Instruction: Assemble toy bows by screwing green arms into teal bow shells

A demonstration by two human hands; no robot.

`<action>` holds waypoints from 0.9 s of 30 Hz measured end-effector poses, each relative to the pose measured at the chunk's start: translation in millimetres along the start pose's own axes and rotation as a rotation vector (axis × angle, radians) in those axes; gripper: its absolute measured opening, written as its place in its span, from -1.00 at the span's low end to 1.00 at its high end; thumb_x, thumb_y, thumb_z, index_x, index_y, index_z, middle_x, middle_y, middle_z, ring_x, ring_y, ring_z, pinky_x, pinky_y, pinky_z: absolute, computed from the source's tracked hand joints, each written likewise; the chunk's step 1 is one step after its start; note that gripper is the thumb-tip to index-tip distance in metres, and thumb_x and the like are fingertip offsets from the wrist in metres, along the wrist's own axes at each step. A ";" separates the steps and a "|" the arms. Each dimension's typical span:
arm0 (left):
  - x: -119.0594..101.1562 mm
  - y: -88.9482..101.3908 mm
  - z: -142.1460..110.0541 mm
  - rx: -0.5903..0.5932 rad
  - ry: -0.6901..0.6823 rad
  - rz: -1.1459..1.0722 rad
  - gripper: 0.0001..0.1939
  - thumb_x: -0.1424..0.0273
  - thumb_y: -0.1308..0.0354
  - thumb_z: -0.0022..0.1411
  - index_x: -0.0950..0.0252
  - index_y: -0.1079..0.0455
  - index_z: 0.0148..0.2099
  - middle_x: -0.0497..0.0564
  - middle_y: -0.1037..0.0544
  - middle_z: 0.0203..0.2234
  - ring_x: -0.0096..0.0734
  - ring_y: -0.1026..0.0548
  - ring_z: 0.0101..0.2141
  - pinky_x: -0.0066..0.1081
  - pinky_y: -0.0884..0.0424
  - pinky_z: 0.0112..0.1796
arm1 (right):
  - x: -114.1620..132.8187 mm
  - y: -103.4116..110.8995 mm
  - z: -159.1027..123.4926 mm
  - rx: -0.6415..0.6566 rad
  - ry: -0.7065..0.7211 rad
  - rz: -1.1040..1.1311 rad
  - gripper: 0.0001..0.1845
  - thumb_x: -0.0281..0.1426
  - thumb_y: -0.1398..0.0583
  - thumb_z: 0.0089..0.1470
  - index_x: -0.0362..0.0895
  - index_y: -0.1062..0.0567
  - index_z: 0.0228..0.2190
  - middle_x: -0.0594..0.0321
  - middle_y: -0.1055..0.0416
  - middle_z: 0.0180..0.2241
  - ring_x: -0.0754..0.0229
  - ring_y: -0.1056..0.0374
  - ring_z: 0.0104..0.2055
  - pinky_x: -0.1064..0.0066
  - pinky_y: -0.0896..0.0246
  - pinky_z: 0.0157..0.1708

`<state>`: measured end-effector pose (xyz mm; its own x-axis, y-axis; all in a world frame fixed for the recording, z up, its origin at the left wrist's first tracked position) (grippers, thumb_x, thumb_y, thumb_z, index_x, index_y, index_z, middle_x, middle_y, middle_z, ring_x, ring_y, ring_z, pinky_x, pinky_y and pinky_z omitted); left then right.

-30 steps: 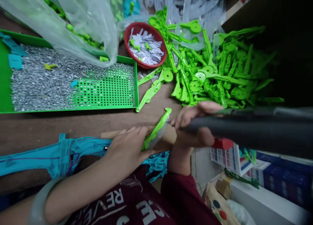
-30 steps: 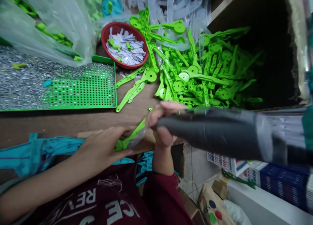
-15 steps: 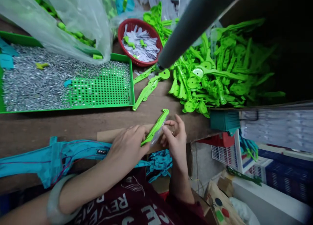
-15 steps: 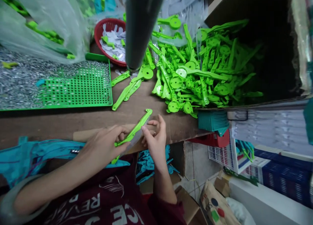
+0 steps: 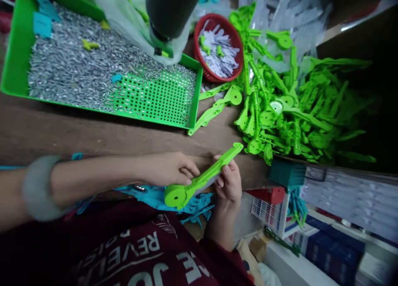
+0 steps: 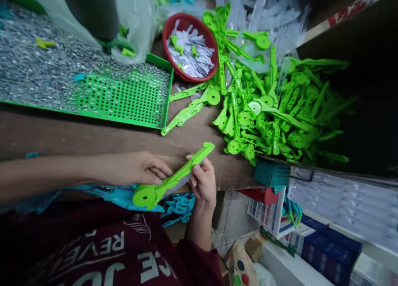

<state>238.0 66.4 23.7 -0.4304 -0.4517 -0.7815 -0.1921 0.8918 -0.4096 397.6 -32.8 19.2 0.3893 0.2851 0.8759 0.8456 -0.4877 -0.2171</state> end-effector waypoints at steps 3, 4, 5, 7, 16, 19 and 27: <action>2.0 -0.5 8.6 0.102 0.045 -0.167 -0.64 0.53 -0.10 0.04 0.15 -0.60 -0.16 -0.08 -0.70 -0.26 -0.36 -0.64 -0.25 -0.42 -0.48 -0.20 | -1.0 2.6 -0.2 -0.026 0.021 -0.019 -0.66 -0.14 -0.41 -0.06 -0.07 -0.56 -0.30 0.51 -0.23 -0.64 0.55 0.21 -0.79 0.67 0.30 -0.86; 3.0 -1.5 11.1 0.124 0.042 -0.199 -0.64 0.52 -0.10 0.03 0.15 -0.60 -0.17 -0.09 -0.70 -0.29 -0.37 -0.64 -0.28 -0.42 -0.47 -0.21 | -1.3 3.3 -0.3 -0.032 0.025 -0.020 -0.65 -0.13 -0.41 -0.07 -0.07 -0.55 -0.30 0.49 -0.27 -0.61 0.56 0.21 -0.79 0.67 0.31 -0.87; 4.2 -2.1 13.2 0.133 0.033 -0.218 -0.65 0.52 -0.10 0.03 0.15 -0.61 -0.18 -0.09 -0.70 -0.31 -0.37 -0.63 -0.31 -0.42 -0.47 -0.22 | -1.5 3.9 -0.5 -0.034 0.030 -0.020 -0.65 -0.12 -0.41 -0.07 -0.07 -0.55 -0.30 0.48 -0.29 -0.60 0.56 0.22 -0.79 0.68 0.31 -0.87; 6.7 -1.9 15.9 0.131 0.000 -0.218 -0.66 0.50 -0.12 0.02 0.15 -0.61 -0.19 -0.10 -0.70 -0.33 -0.37 -0.62 -0.33 -0.41 -0.46 -0.22 | -2.0 4.1 -0.9 -0.027 0.036 -0.018 -0.66 -0.13 -0.41 -0.05 -0.07 -0.56 -0.30 0.49 -0.28 -0.62 0.57 0.23 -0.80 0.69 0.31 -0.87; 9.2 3.5 16.5 0.241 -0.084 -0.108 -0.65 0.45 -0.15 0.14 0.26 -0.57 -0.02 -0.09 -0.68 -0.33 -0.45 -0.58 -0.28 -0.55 -0.38 -0.28 | -4.2 4.8 -1.7 -0.077 0.014 -0.079 -0.60 -0.06 -0.40 -0.06 -0.09 -0.57 -0.29 0.52 -0.21 -0.65 0.56 0.21 -0.80 0.67 0.25 -0.87; 10.7 3.9 17.1 0.226 -0.082 -0.112 -0.65 0.47 -0.14 0.15 0.27 -0.56 -0.01 -0.08 -0.68 -0.31 -0.45 -0.57 -0.25 -0.55 -0.37 -0.26 | -3.2 2.6 -4.0 -0.055 0.032 -0.081 -0.64 -0.09 -0.38 -0.01 -0.08 -0.54 -0.28 0.45 -0.36 -0.53 0.59 0.21 -0.79 0.66 0.26 -0.87; 17.2 2.5 20.3 0.193 -0.088 -0.210 -0.73 0.44 -0.23 0.05 0.27 -0.56 -0.15 -0.06 -0.67 -0.29 -0.38 -0.58 -0.21 -0.45 -0.41 -0.17 | -17.2 -30.6 -23.8 -0.233 0.256 -0.121 -0.63 -0.23 -0.36 0.03 -0.04 -0.42 -0.15 0.32 -0.48 -0.37 0.28 -0.40 -0.35 0.44 -0.37 -0.34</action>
Point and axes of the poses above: each hand's wrist, its own z-axis towards the middle knuckle, its own y-axis out of the back of the hand, x = y × z, the point moved 4 cm from there along z, towards the middle knuckle
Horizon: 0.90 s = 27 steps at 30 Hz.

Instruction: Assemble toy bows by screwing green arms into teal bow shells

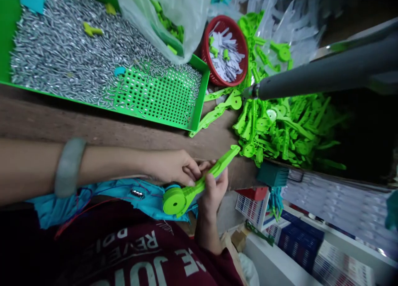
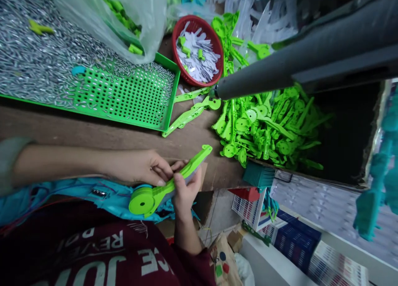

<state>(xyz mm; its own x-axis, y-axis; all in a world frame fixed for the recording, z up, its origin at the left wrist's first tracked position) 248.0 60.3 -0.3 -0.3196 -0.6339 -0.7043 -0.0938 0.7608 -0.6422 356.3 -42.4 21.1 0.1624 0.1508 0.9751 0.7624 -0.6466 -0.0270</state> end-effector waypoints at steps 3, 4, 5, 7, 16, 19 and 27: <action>0.9 1.4 -1.0 -0.010 0.012 0.016 -0.73 0.43 -0.23 0.04 0.28 -0.55 -0.15 -0.02 -0.68 -0.24 -0.35 -0.59 -0.18 -0.41 -0.43 -0.14 | -2.7 -8.2 -6.2 -0.077 0.059 -0.004 -0.74 -0.27 -0.31 0.09 -0.05 -0.38 -0.22 0.36 -0.39 -0.39 0.31 -0.33 -0.38 0.44 -0.30 -0.33; 0.7 1.7 -1.5 -0.015 0.014 0.022 -0.74 0.43 -0.23 0.04 0.28 -0.55 -0.16 -0.01 -0.68 -0.23 -0.34 -0.59 -0.18 -0.40 -0.43 -0.14 | -2.8 -9.4 -6.8 -0.084 0.075 -0.017 -0.74 -0.26 -0.30 0.09 -0.05 -0.37 -0.23 0.37 -0.37 -0.41 0.31 -0.30 -0.40 0.45 -0.27 -0.36; 0.4 1.8 -2.0 -0.018 0.013 0.026 -0.74 0.43 -0.23 0.04 0.28 -0.55 -0.16 -0.01 -0.68 -0.23 -0.33 -0.59 -0.18 -0.40 -0.44 -0.14 | -2.6 -9.9 -6.9 -0.088 0.091 -0.034 -0.74 -0.26 -0.28 0.10 -0.05 -0.36 -0.22 0.37 -0.34 -0.42 0.32 -0.27 -0.42 0.46 -0.24 -0.39; -0.5 1.1 -2.9 -0.016 0.008 0.031 -0.76 0.43 -0.23 0.05 0.29 -0.55 -0.18 0.00 -0.68 -0.25 -0.32 -0.59 -0.20 -0.39 -0.44 -0.17 | -2.2 -9.5 -6.6 -0.095 0.110 -0.070 -0.74 -0.24 -0.26 0.10 -0.05 -0.34 -0.22 0.39 -0.28 -0.45 0.32 -0.21 -0.46 0.48 -0.17 -0.44; -3.7 -2.2 -4.5 -0.070 -0.017 0.038 -0.82 0.45 -0.23 0.04 0.33 -0.56 -0.25 -0.03 -0.64 -0.39 -0.41 -0.54 -0.35 -0.45 -0.39 -0.29 | -0.9 -12.8 -7.2 -0.126 0.123 -0.097 -0.73 -0.20 -0.22 0.11 -0.05 -0.30 -0.24 0.42 -0.17 -0.50 0.32 -0.14 -0.51 0.50 -0.10 -0.50; -4.2 -1.4 -4.5 -0.087 -0.028 0.053 -0.81 0.45 -0.23 0.05 0.35 -0.56 -0.24 -0.02 -0.62 -0.39 -0.42 -0.52 -0.36 -0.46 -0.36 -0.31 | 1.6 -15.1 -6.6 -0.134 0.128 -0.113 -0.72 -0.18 -0.22 0.10 -0.05 -0.30 -0.25 0.42 -0.17 -0.51 0.33 -0.13 -0.52 0.51 -0.09 -0.52; 9.3 3.1 1.9 -0.035 -0.071 0.055 -0.79 0.36 -0.23 0.06 0.27 -0.59 -0.24 -0.08 -0.58 -0.44 -0.45 -0.47 -0.39 -0.45 -0.34 -0.30 | 0.9 -12.6 -4.3 -0.134 0.120 -0.152 -0.69 -0.13 -0.24 0.05 -0.03 -0.31 -0.27 0.40 -0.14 -0.51 0.30 -0.10 -0.54 0.46 -0.04 -0.56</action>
Point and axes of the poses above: each hand's wrist, its own z-axis towards the middle knuckle, its own y-axis out of the back of the hand, x = y × z, the point moved 4 cm from there along z, towards the middle knuckle
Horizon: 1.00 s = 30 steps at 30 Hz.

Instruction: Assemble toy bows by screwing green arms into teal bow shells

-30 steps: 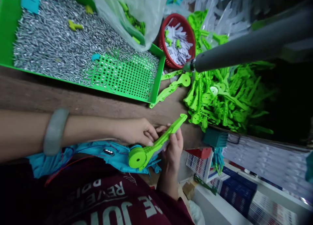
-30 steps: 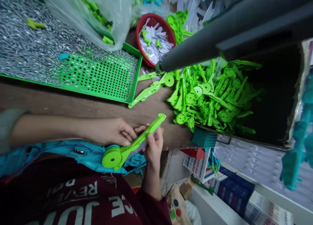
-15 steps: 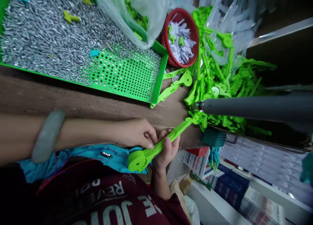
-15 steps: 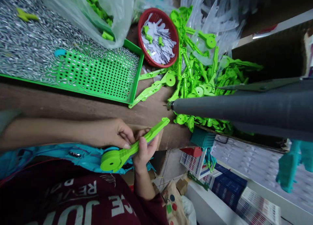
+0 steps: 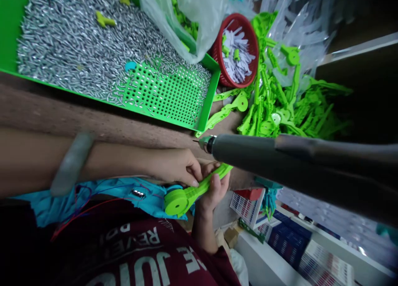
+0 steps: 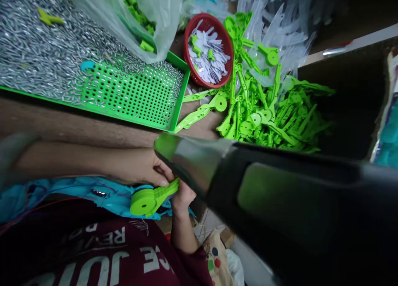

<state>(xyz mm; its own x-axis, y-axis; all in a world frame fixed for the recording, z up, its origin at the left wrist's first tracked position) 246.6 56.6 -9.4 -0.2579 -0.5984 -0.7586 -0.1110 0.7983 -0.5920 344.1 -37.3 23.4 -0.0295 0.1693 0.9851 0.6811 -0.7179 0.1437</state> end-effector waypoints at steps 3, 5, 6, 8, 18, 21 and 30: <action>-0.8 0.9 -0.2 -0.010 0.024 -0.019 -0.81 0.40 -0.24 0.03 0.27 -0.60 -0.26 -0.09 -0.58 -0.46 -0.47 -0.46 -0.41 -0.46 -0.35 -0.31 | -1.3 1.1 -0.2 0.019 0.011 -0.028 -0.68 -0.11 -0.22 0.07 -0.02 -0.30 -0.25 0.40 -0.14 -0.50 0.30 -0.09 -0.53 0.45 -0.06 -0.54; -5.0 0.7 -2.0 0.005 0.032 -0.010 -0.82 0.43 -0.24 0.03 0.27 -0.61 -0.27 -0.09 -0.58 -0.47 -0.48 -0.46 -0.42 -0.48 -0.35 -0.32 | -1.4 -0.1 -0.4 0.041 0.012 -0.007 -0.68 -0.12 -0.21 0.09 -0.04 -0.28 -0.25 0.41 -0.15 -0.51 0.32 -0.10 -0.54 0.48 -0.06 -0.54; -7.4 0.8 -3.3 0.006 0.033 -0.014 -0.83 0.44 -0.24 0.04 0.27 -0.61 -0.27 -0.09 -0.58 -0.48 -0.48 -0.46 -0.42 -0.48 -0.35 -0.33 | -1.2 -1.1 -0.4 0.050 0.012 0.011 -0.69 -0.13 -0.21 0.10 -0.04 -0.28 -0.26 0.42 -0.15 -0.52 0.33 -0.10 -0.54 0.49 -0.05 -0.53; -11.7 1.2 -5.6 0.000 0.028 -0.018 -0.83 0.45 -0.23 0.05 0.27 -0.62 -0.28 -0.10 -0.59 -0.49 -0.50 -0.45 -0.43 -0.50 -0.33 -0.35 | -0.4 -3.1 -0.2 0.064 0.011 0.048 -0.71 -0.16 -0.22 0.10 -0.06 -0.28 -0.26 0.43 -0.18 -0.52 0.33 -0.12 -0.53 0.50 -0.06 -0.52; -12.9 1.3 -8.1 -0.008 0.023 0.061 -0.83 0.44 -0.23 0.06 0.29 -0.62 -0.28 -0.11 -0.59 -0.49 -0.52 -0.41 -0.47 -0.52 -0.28 -0.39 | 2.1 -5.6 -0.5 0.045 0.033 0.011 -0.69 -0.14 -0.22 0.09 -0.06 -0.28 -0.27 0.44 -0.17 -0.55 0.34 -0.10 -0.57 0.50 -0.03 -0.55; -13.0 0.3 -7.9 0.001 0.013 0.053 -0.81 0.42 -0.23 0.05 0.31 -0.61 -0.27 -0.09 -0.58 -0.50 -0.51 -0.40 -0.48 -0.51 -0.27 -0.39 | 2.6 -6.0 -1.3 0.042 0.060 0.033 -0.73 -0.18 -0.22 0.12 -0.05 -0.28 -0.26 0.43 -0.19 -0.53 0.33 -0.12 -0.55 0.50 -0.05 -0.54; -21.8 -0.7 -14.1 -0.169 0.016 0.336 -0.69 0.30 -0.21 0.11 0.32 -0.57 -0.13 0.01 -0.63 -0.33 -0.37 -0.50 -0.36 -0.45 -0.33 -0.33 | 0.5 6.2 6.4 -0.098 0.027 -0.207 -0.68 -0.21 -0.24 0.15 -0.07 -0.36 -0.11 0.32 -0.30 -0.32 0.27 -0.28 -0.32 0.39 -0.25 -0.26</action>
Point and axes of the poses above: each hand's wrist, its own z-axis towards the middle knuckle, its own y-axis out of the back of the hand, x = y × z, the point moved 4 cm from there along z, towards the middle knuckle
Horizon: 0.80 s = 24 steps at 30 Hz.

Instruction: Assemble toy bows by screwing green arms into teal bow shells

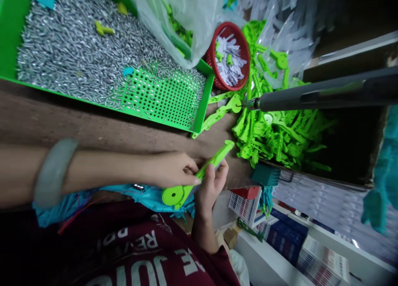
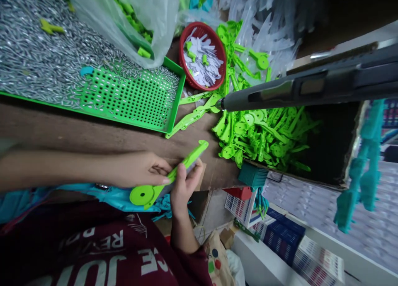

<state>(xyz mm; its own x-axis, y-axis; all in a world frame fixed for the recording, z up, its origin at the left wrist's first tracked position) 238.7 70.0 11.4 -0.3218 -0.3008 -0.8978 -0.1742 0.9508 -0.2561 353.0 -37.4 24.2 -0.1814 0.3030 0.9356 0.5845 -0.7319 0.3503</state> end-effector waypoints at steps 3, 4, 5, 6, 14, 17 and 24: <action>-3.9 -7.1 -9.4 -0.125 0.001 0.249 -0.54 0.35 -0.31 -0.03 0.28 -0.51 -0.01 0.06 -0.62 -0.21 -0.20 -0.54 -0.24 -0.36 -0.38 -0.25 | 35.2 14.1 34.9 -0.243 0.318 -0.034 -0.57 -0.25 -0.25 0.11 -0.01 -0.39 0.02 0.22 -0.33 -0.06 0.21 -0.32 -0.02 0.30 -0.25 -0.01; -5.3 -11.1 -12.6 -0.159 0.015 0.332 -0.52 0.40 -0.30 -0.03 0.26 -0.49 0.02 0.07 -0.61 -0.17 -0.15 -0.55 -0.20 -0.33 -0.40 -0.22 | 52.4 17.0 49.3 -0.286 0.433 0.009 -0.55 -0.24 -0.24 0.11 0.03 -0.39 0.04 0.22 -0.32 0.02 0.20 -0.31 0.07 0.27 -0.23 0.05; -7.0 -15.6 -15.7 -0.192 0.028 0.412 -0.52 0.45 -0.25 0.00 0.25 -0.48 0.04 0.09 -0.60 -0.13 -0.13 -0.56 -0.16 -0.31 -0.41 -0.18 | 70.9 17.8 64.2 -0.283 0.532 0.064 -0.54 -0.22 -0.23 0.11 0.07 -0.39 0.06 0.23 -0.29 0.09 0.18 -0.27 0.15 0.24 -0.20 0.11; -9.0 -20.8 -18.7 -0.220 0.030 0.489 -0.53 0.49 -0.19 0.05 0.25 -0.47 0.05 0.11 -0.59 -0.10 -0.12 -0.56 -0.13 -0.29 -0.43 -0.14 | 89.8 15.8 78.7 -0.217 0.612 0.114 -0.52 -0.18 -0.22 0.10 0.10 -0.39 0.07 0.26 -0.28 0.13 0.16 -0.25 0.21 0.22 -0.18 0.14; -5.4 -65.4 -41.4 -0.448 -0.214 1.131 -0.43 0.38 -0.20 0.20 0.27 -0.36 0.27 0.27 -0.52 0.07 0.06 -0.53 0.01 -0.08 -0.50 -0.07 | 152.3 -27.5 123.4 0.449 0.367 0.245 -0.36 0.03 -0.31 -0.06 -0.02 -0.46 -0.01 0.31 -0.38 -0.43 0.20 -0.41 -0.40 0.27 -0.40 -0.33; 8.0 -76.0 -46.4 -0.496 -0.316 1.322 -0.40 0.44 -0.21 0.16 0.33 -0.38 0.27 0.31 -0.48 0.15 0.10 -0.50 0.07 -0.05 -0.48 0.00 | 153.3 -26.3 125.6 0.473 0.308 0.357 -0.45 -0.09 -0.33 -0.02 -0.08 -0.48 -0.04 0.35 -0.36 -0.46 0.26 -0.35 -0.43 0.28 -0.39 -0.28; 12.9 -83.7 -53.3 -0.620 -0.350 1.414 -0.43 0.59 0.10 0.25 0.31 -0.41 0.25 0.27 -0.39 0.24 0.04 -0.45 0.15 -0.02 -0.43 0.09 | 156.7 5.0 119.4 0.494 0.238 0.448 -0.07 0.31 -0.14 -0.10 -0.13 -0.46 0.05 0.18 -0.42 -0.33 0.09 -0.41 -0.24 0.03 -0.44 -0.20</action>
<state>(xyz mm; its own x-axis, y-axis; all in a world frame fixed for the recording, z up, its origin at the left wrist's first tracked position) 199.5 -17.4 40.3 -0.3407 0.8798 -0.3316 -0.2977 0.2336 0.9257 421.9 79.3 167.2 0.0256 -0.1461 0.9889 0.9237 -0.3749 -0.0793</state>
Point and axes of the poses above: each hand's wrist, its own z-axis towards the middle knuckle, its own y-axis out of the back of the hand, x = y × z, the point moved 4 cm from there along z, towards the middle knuckle
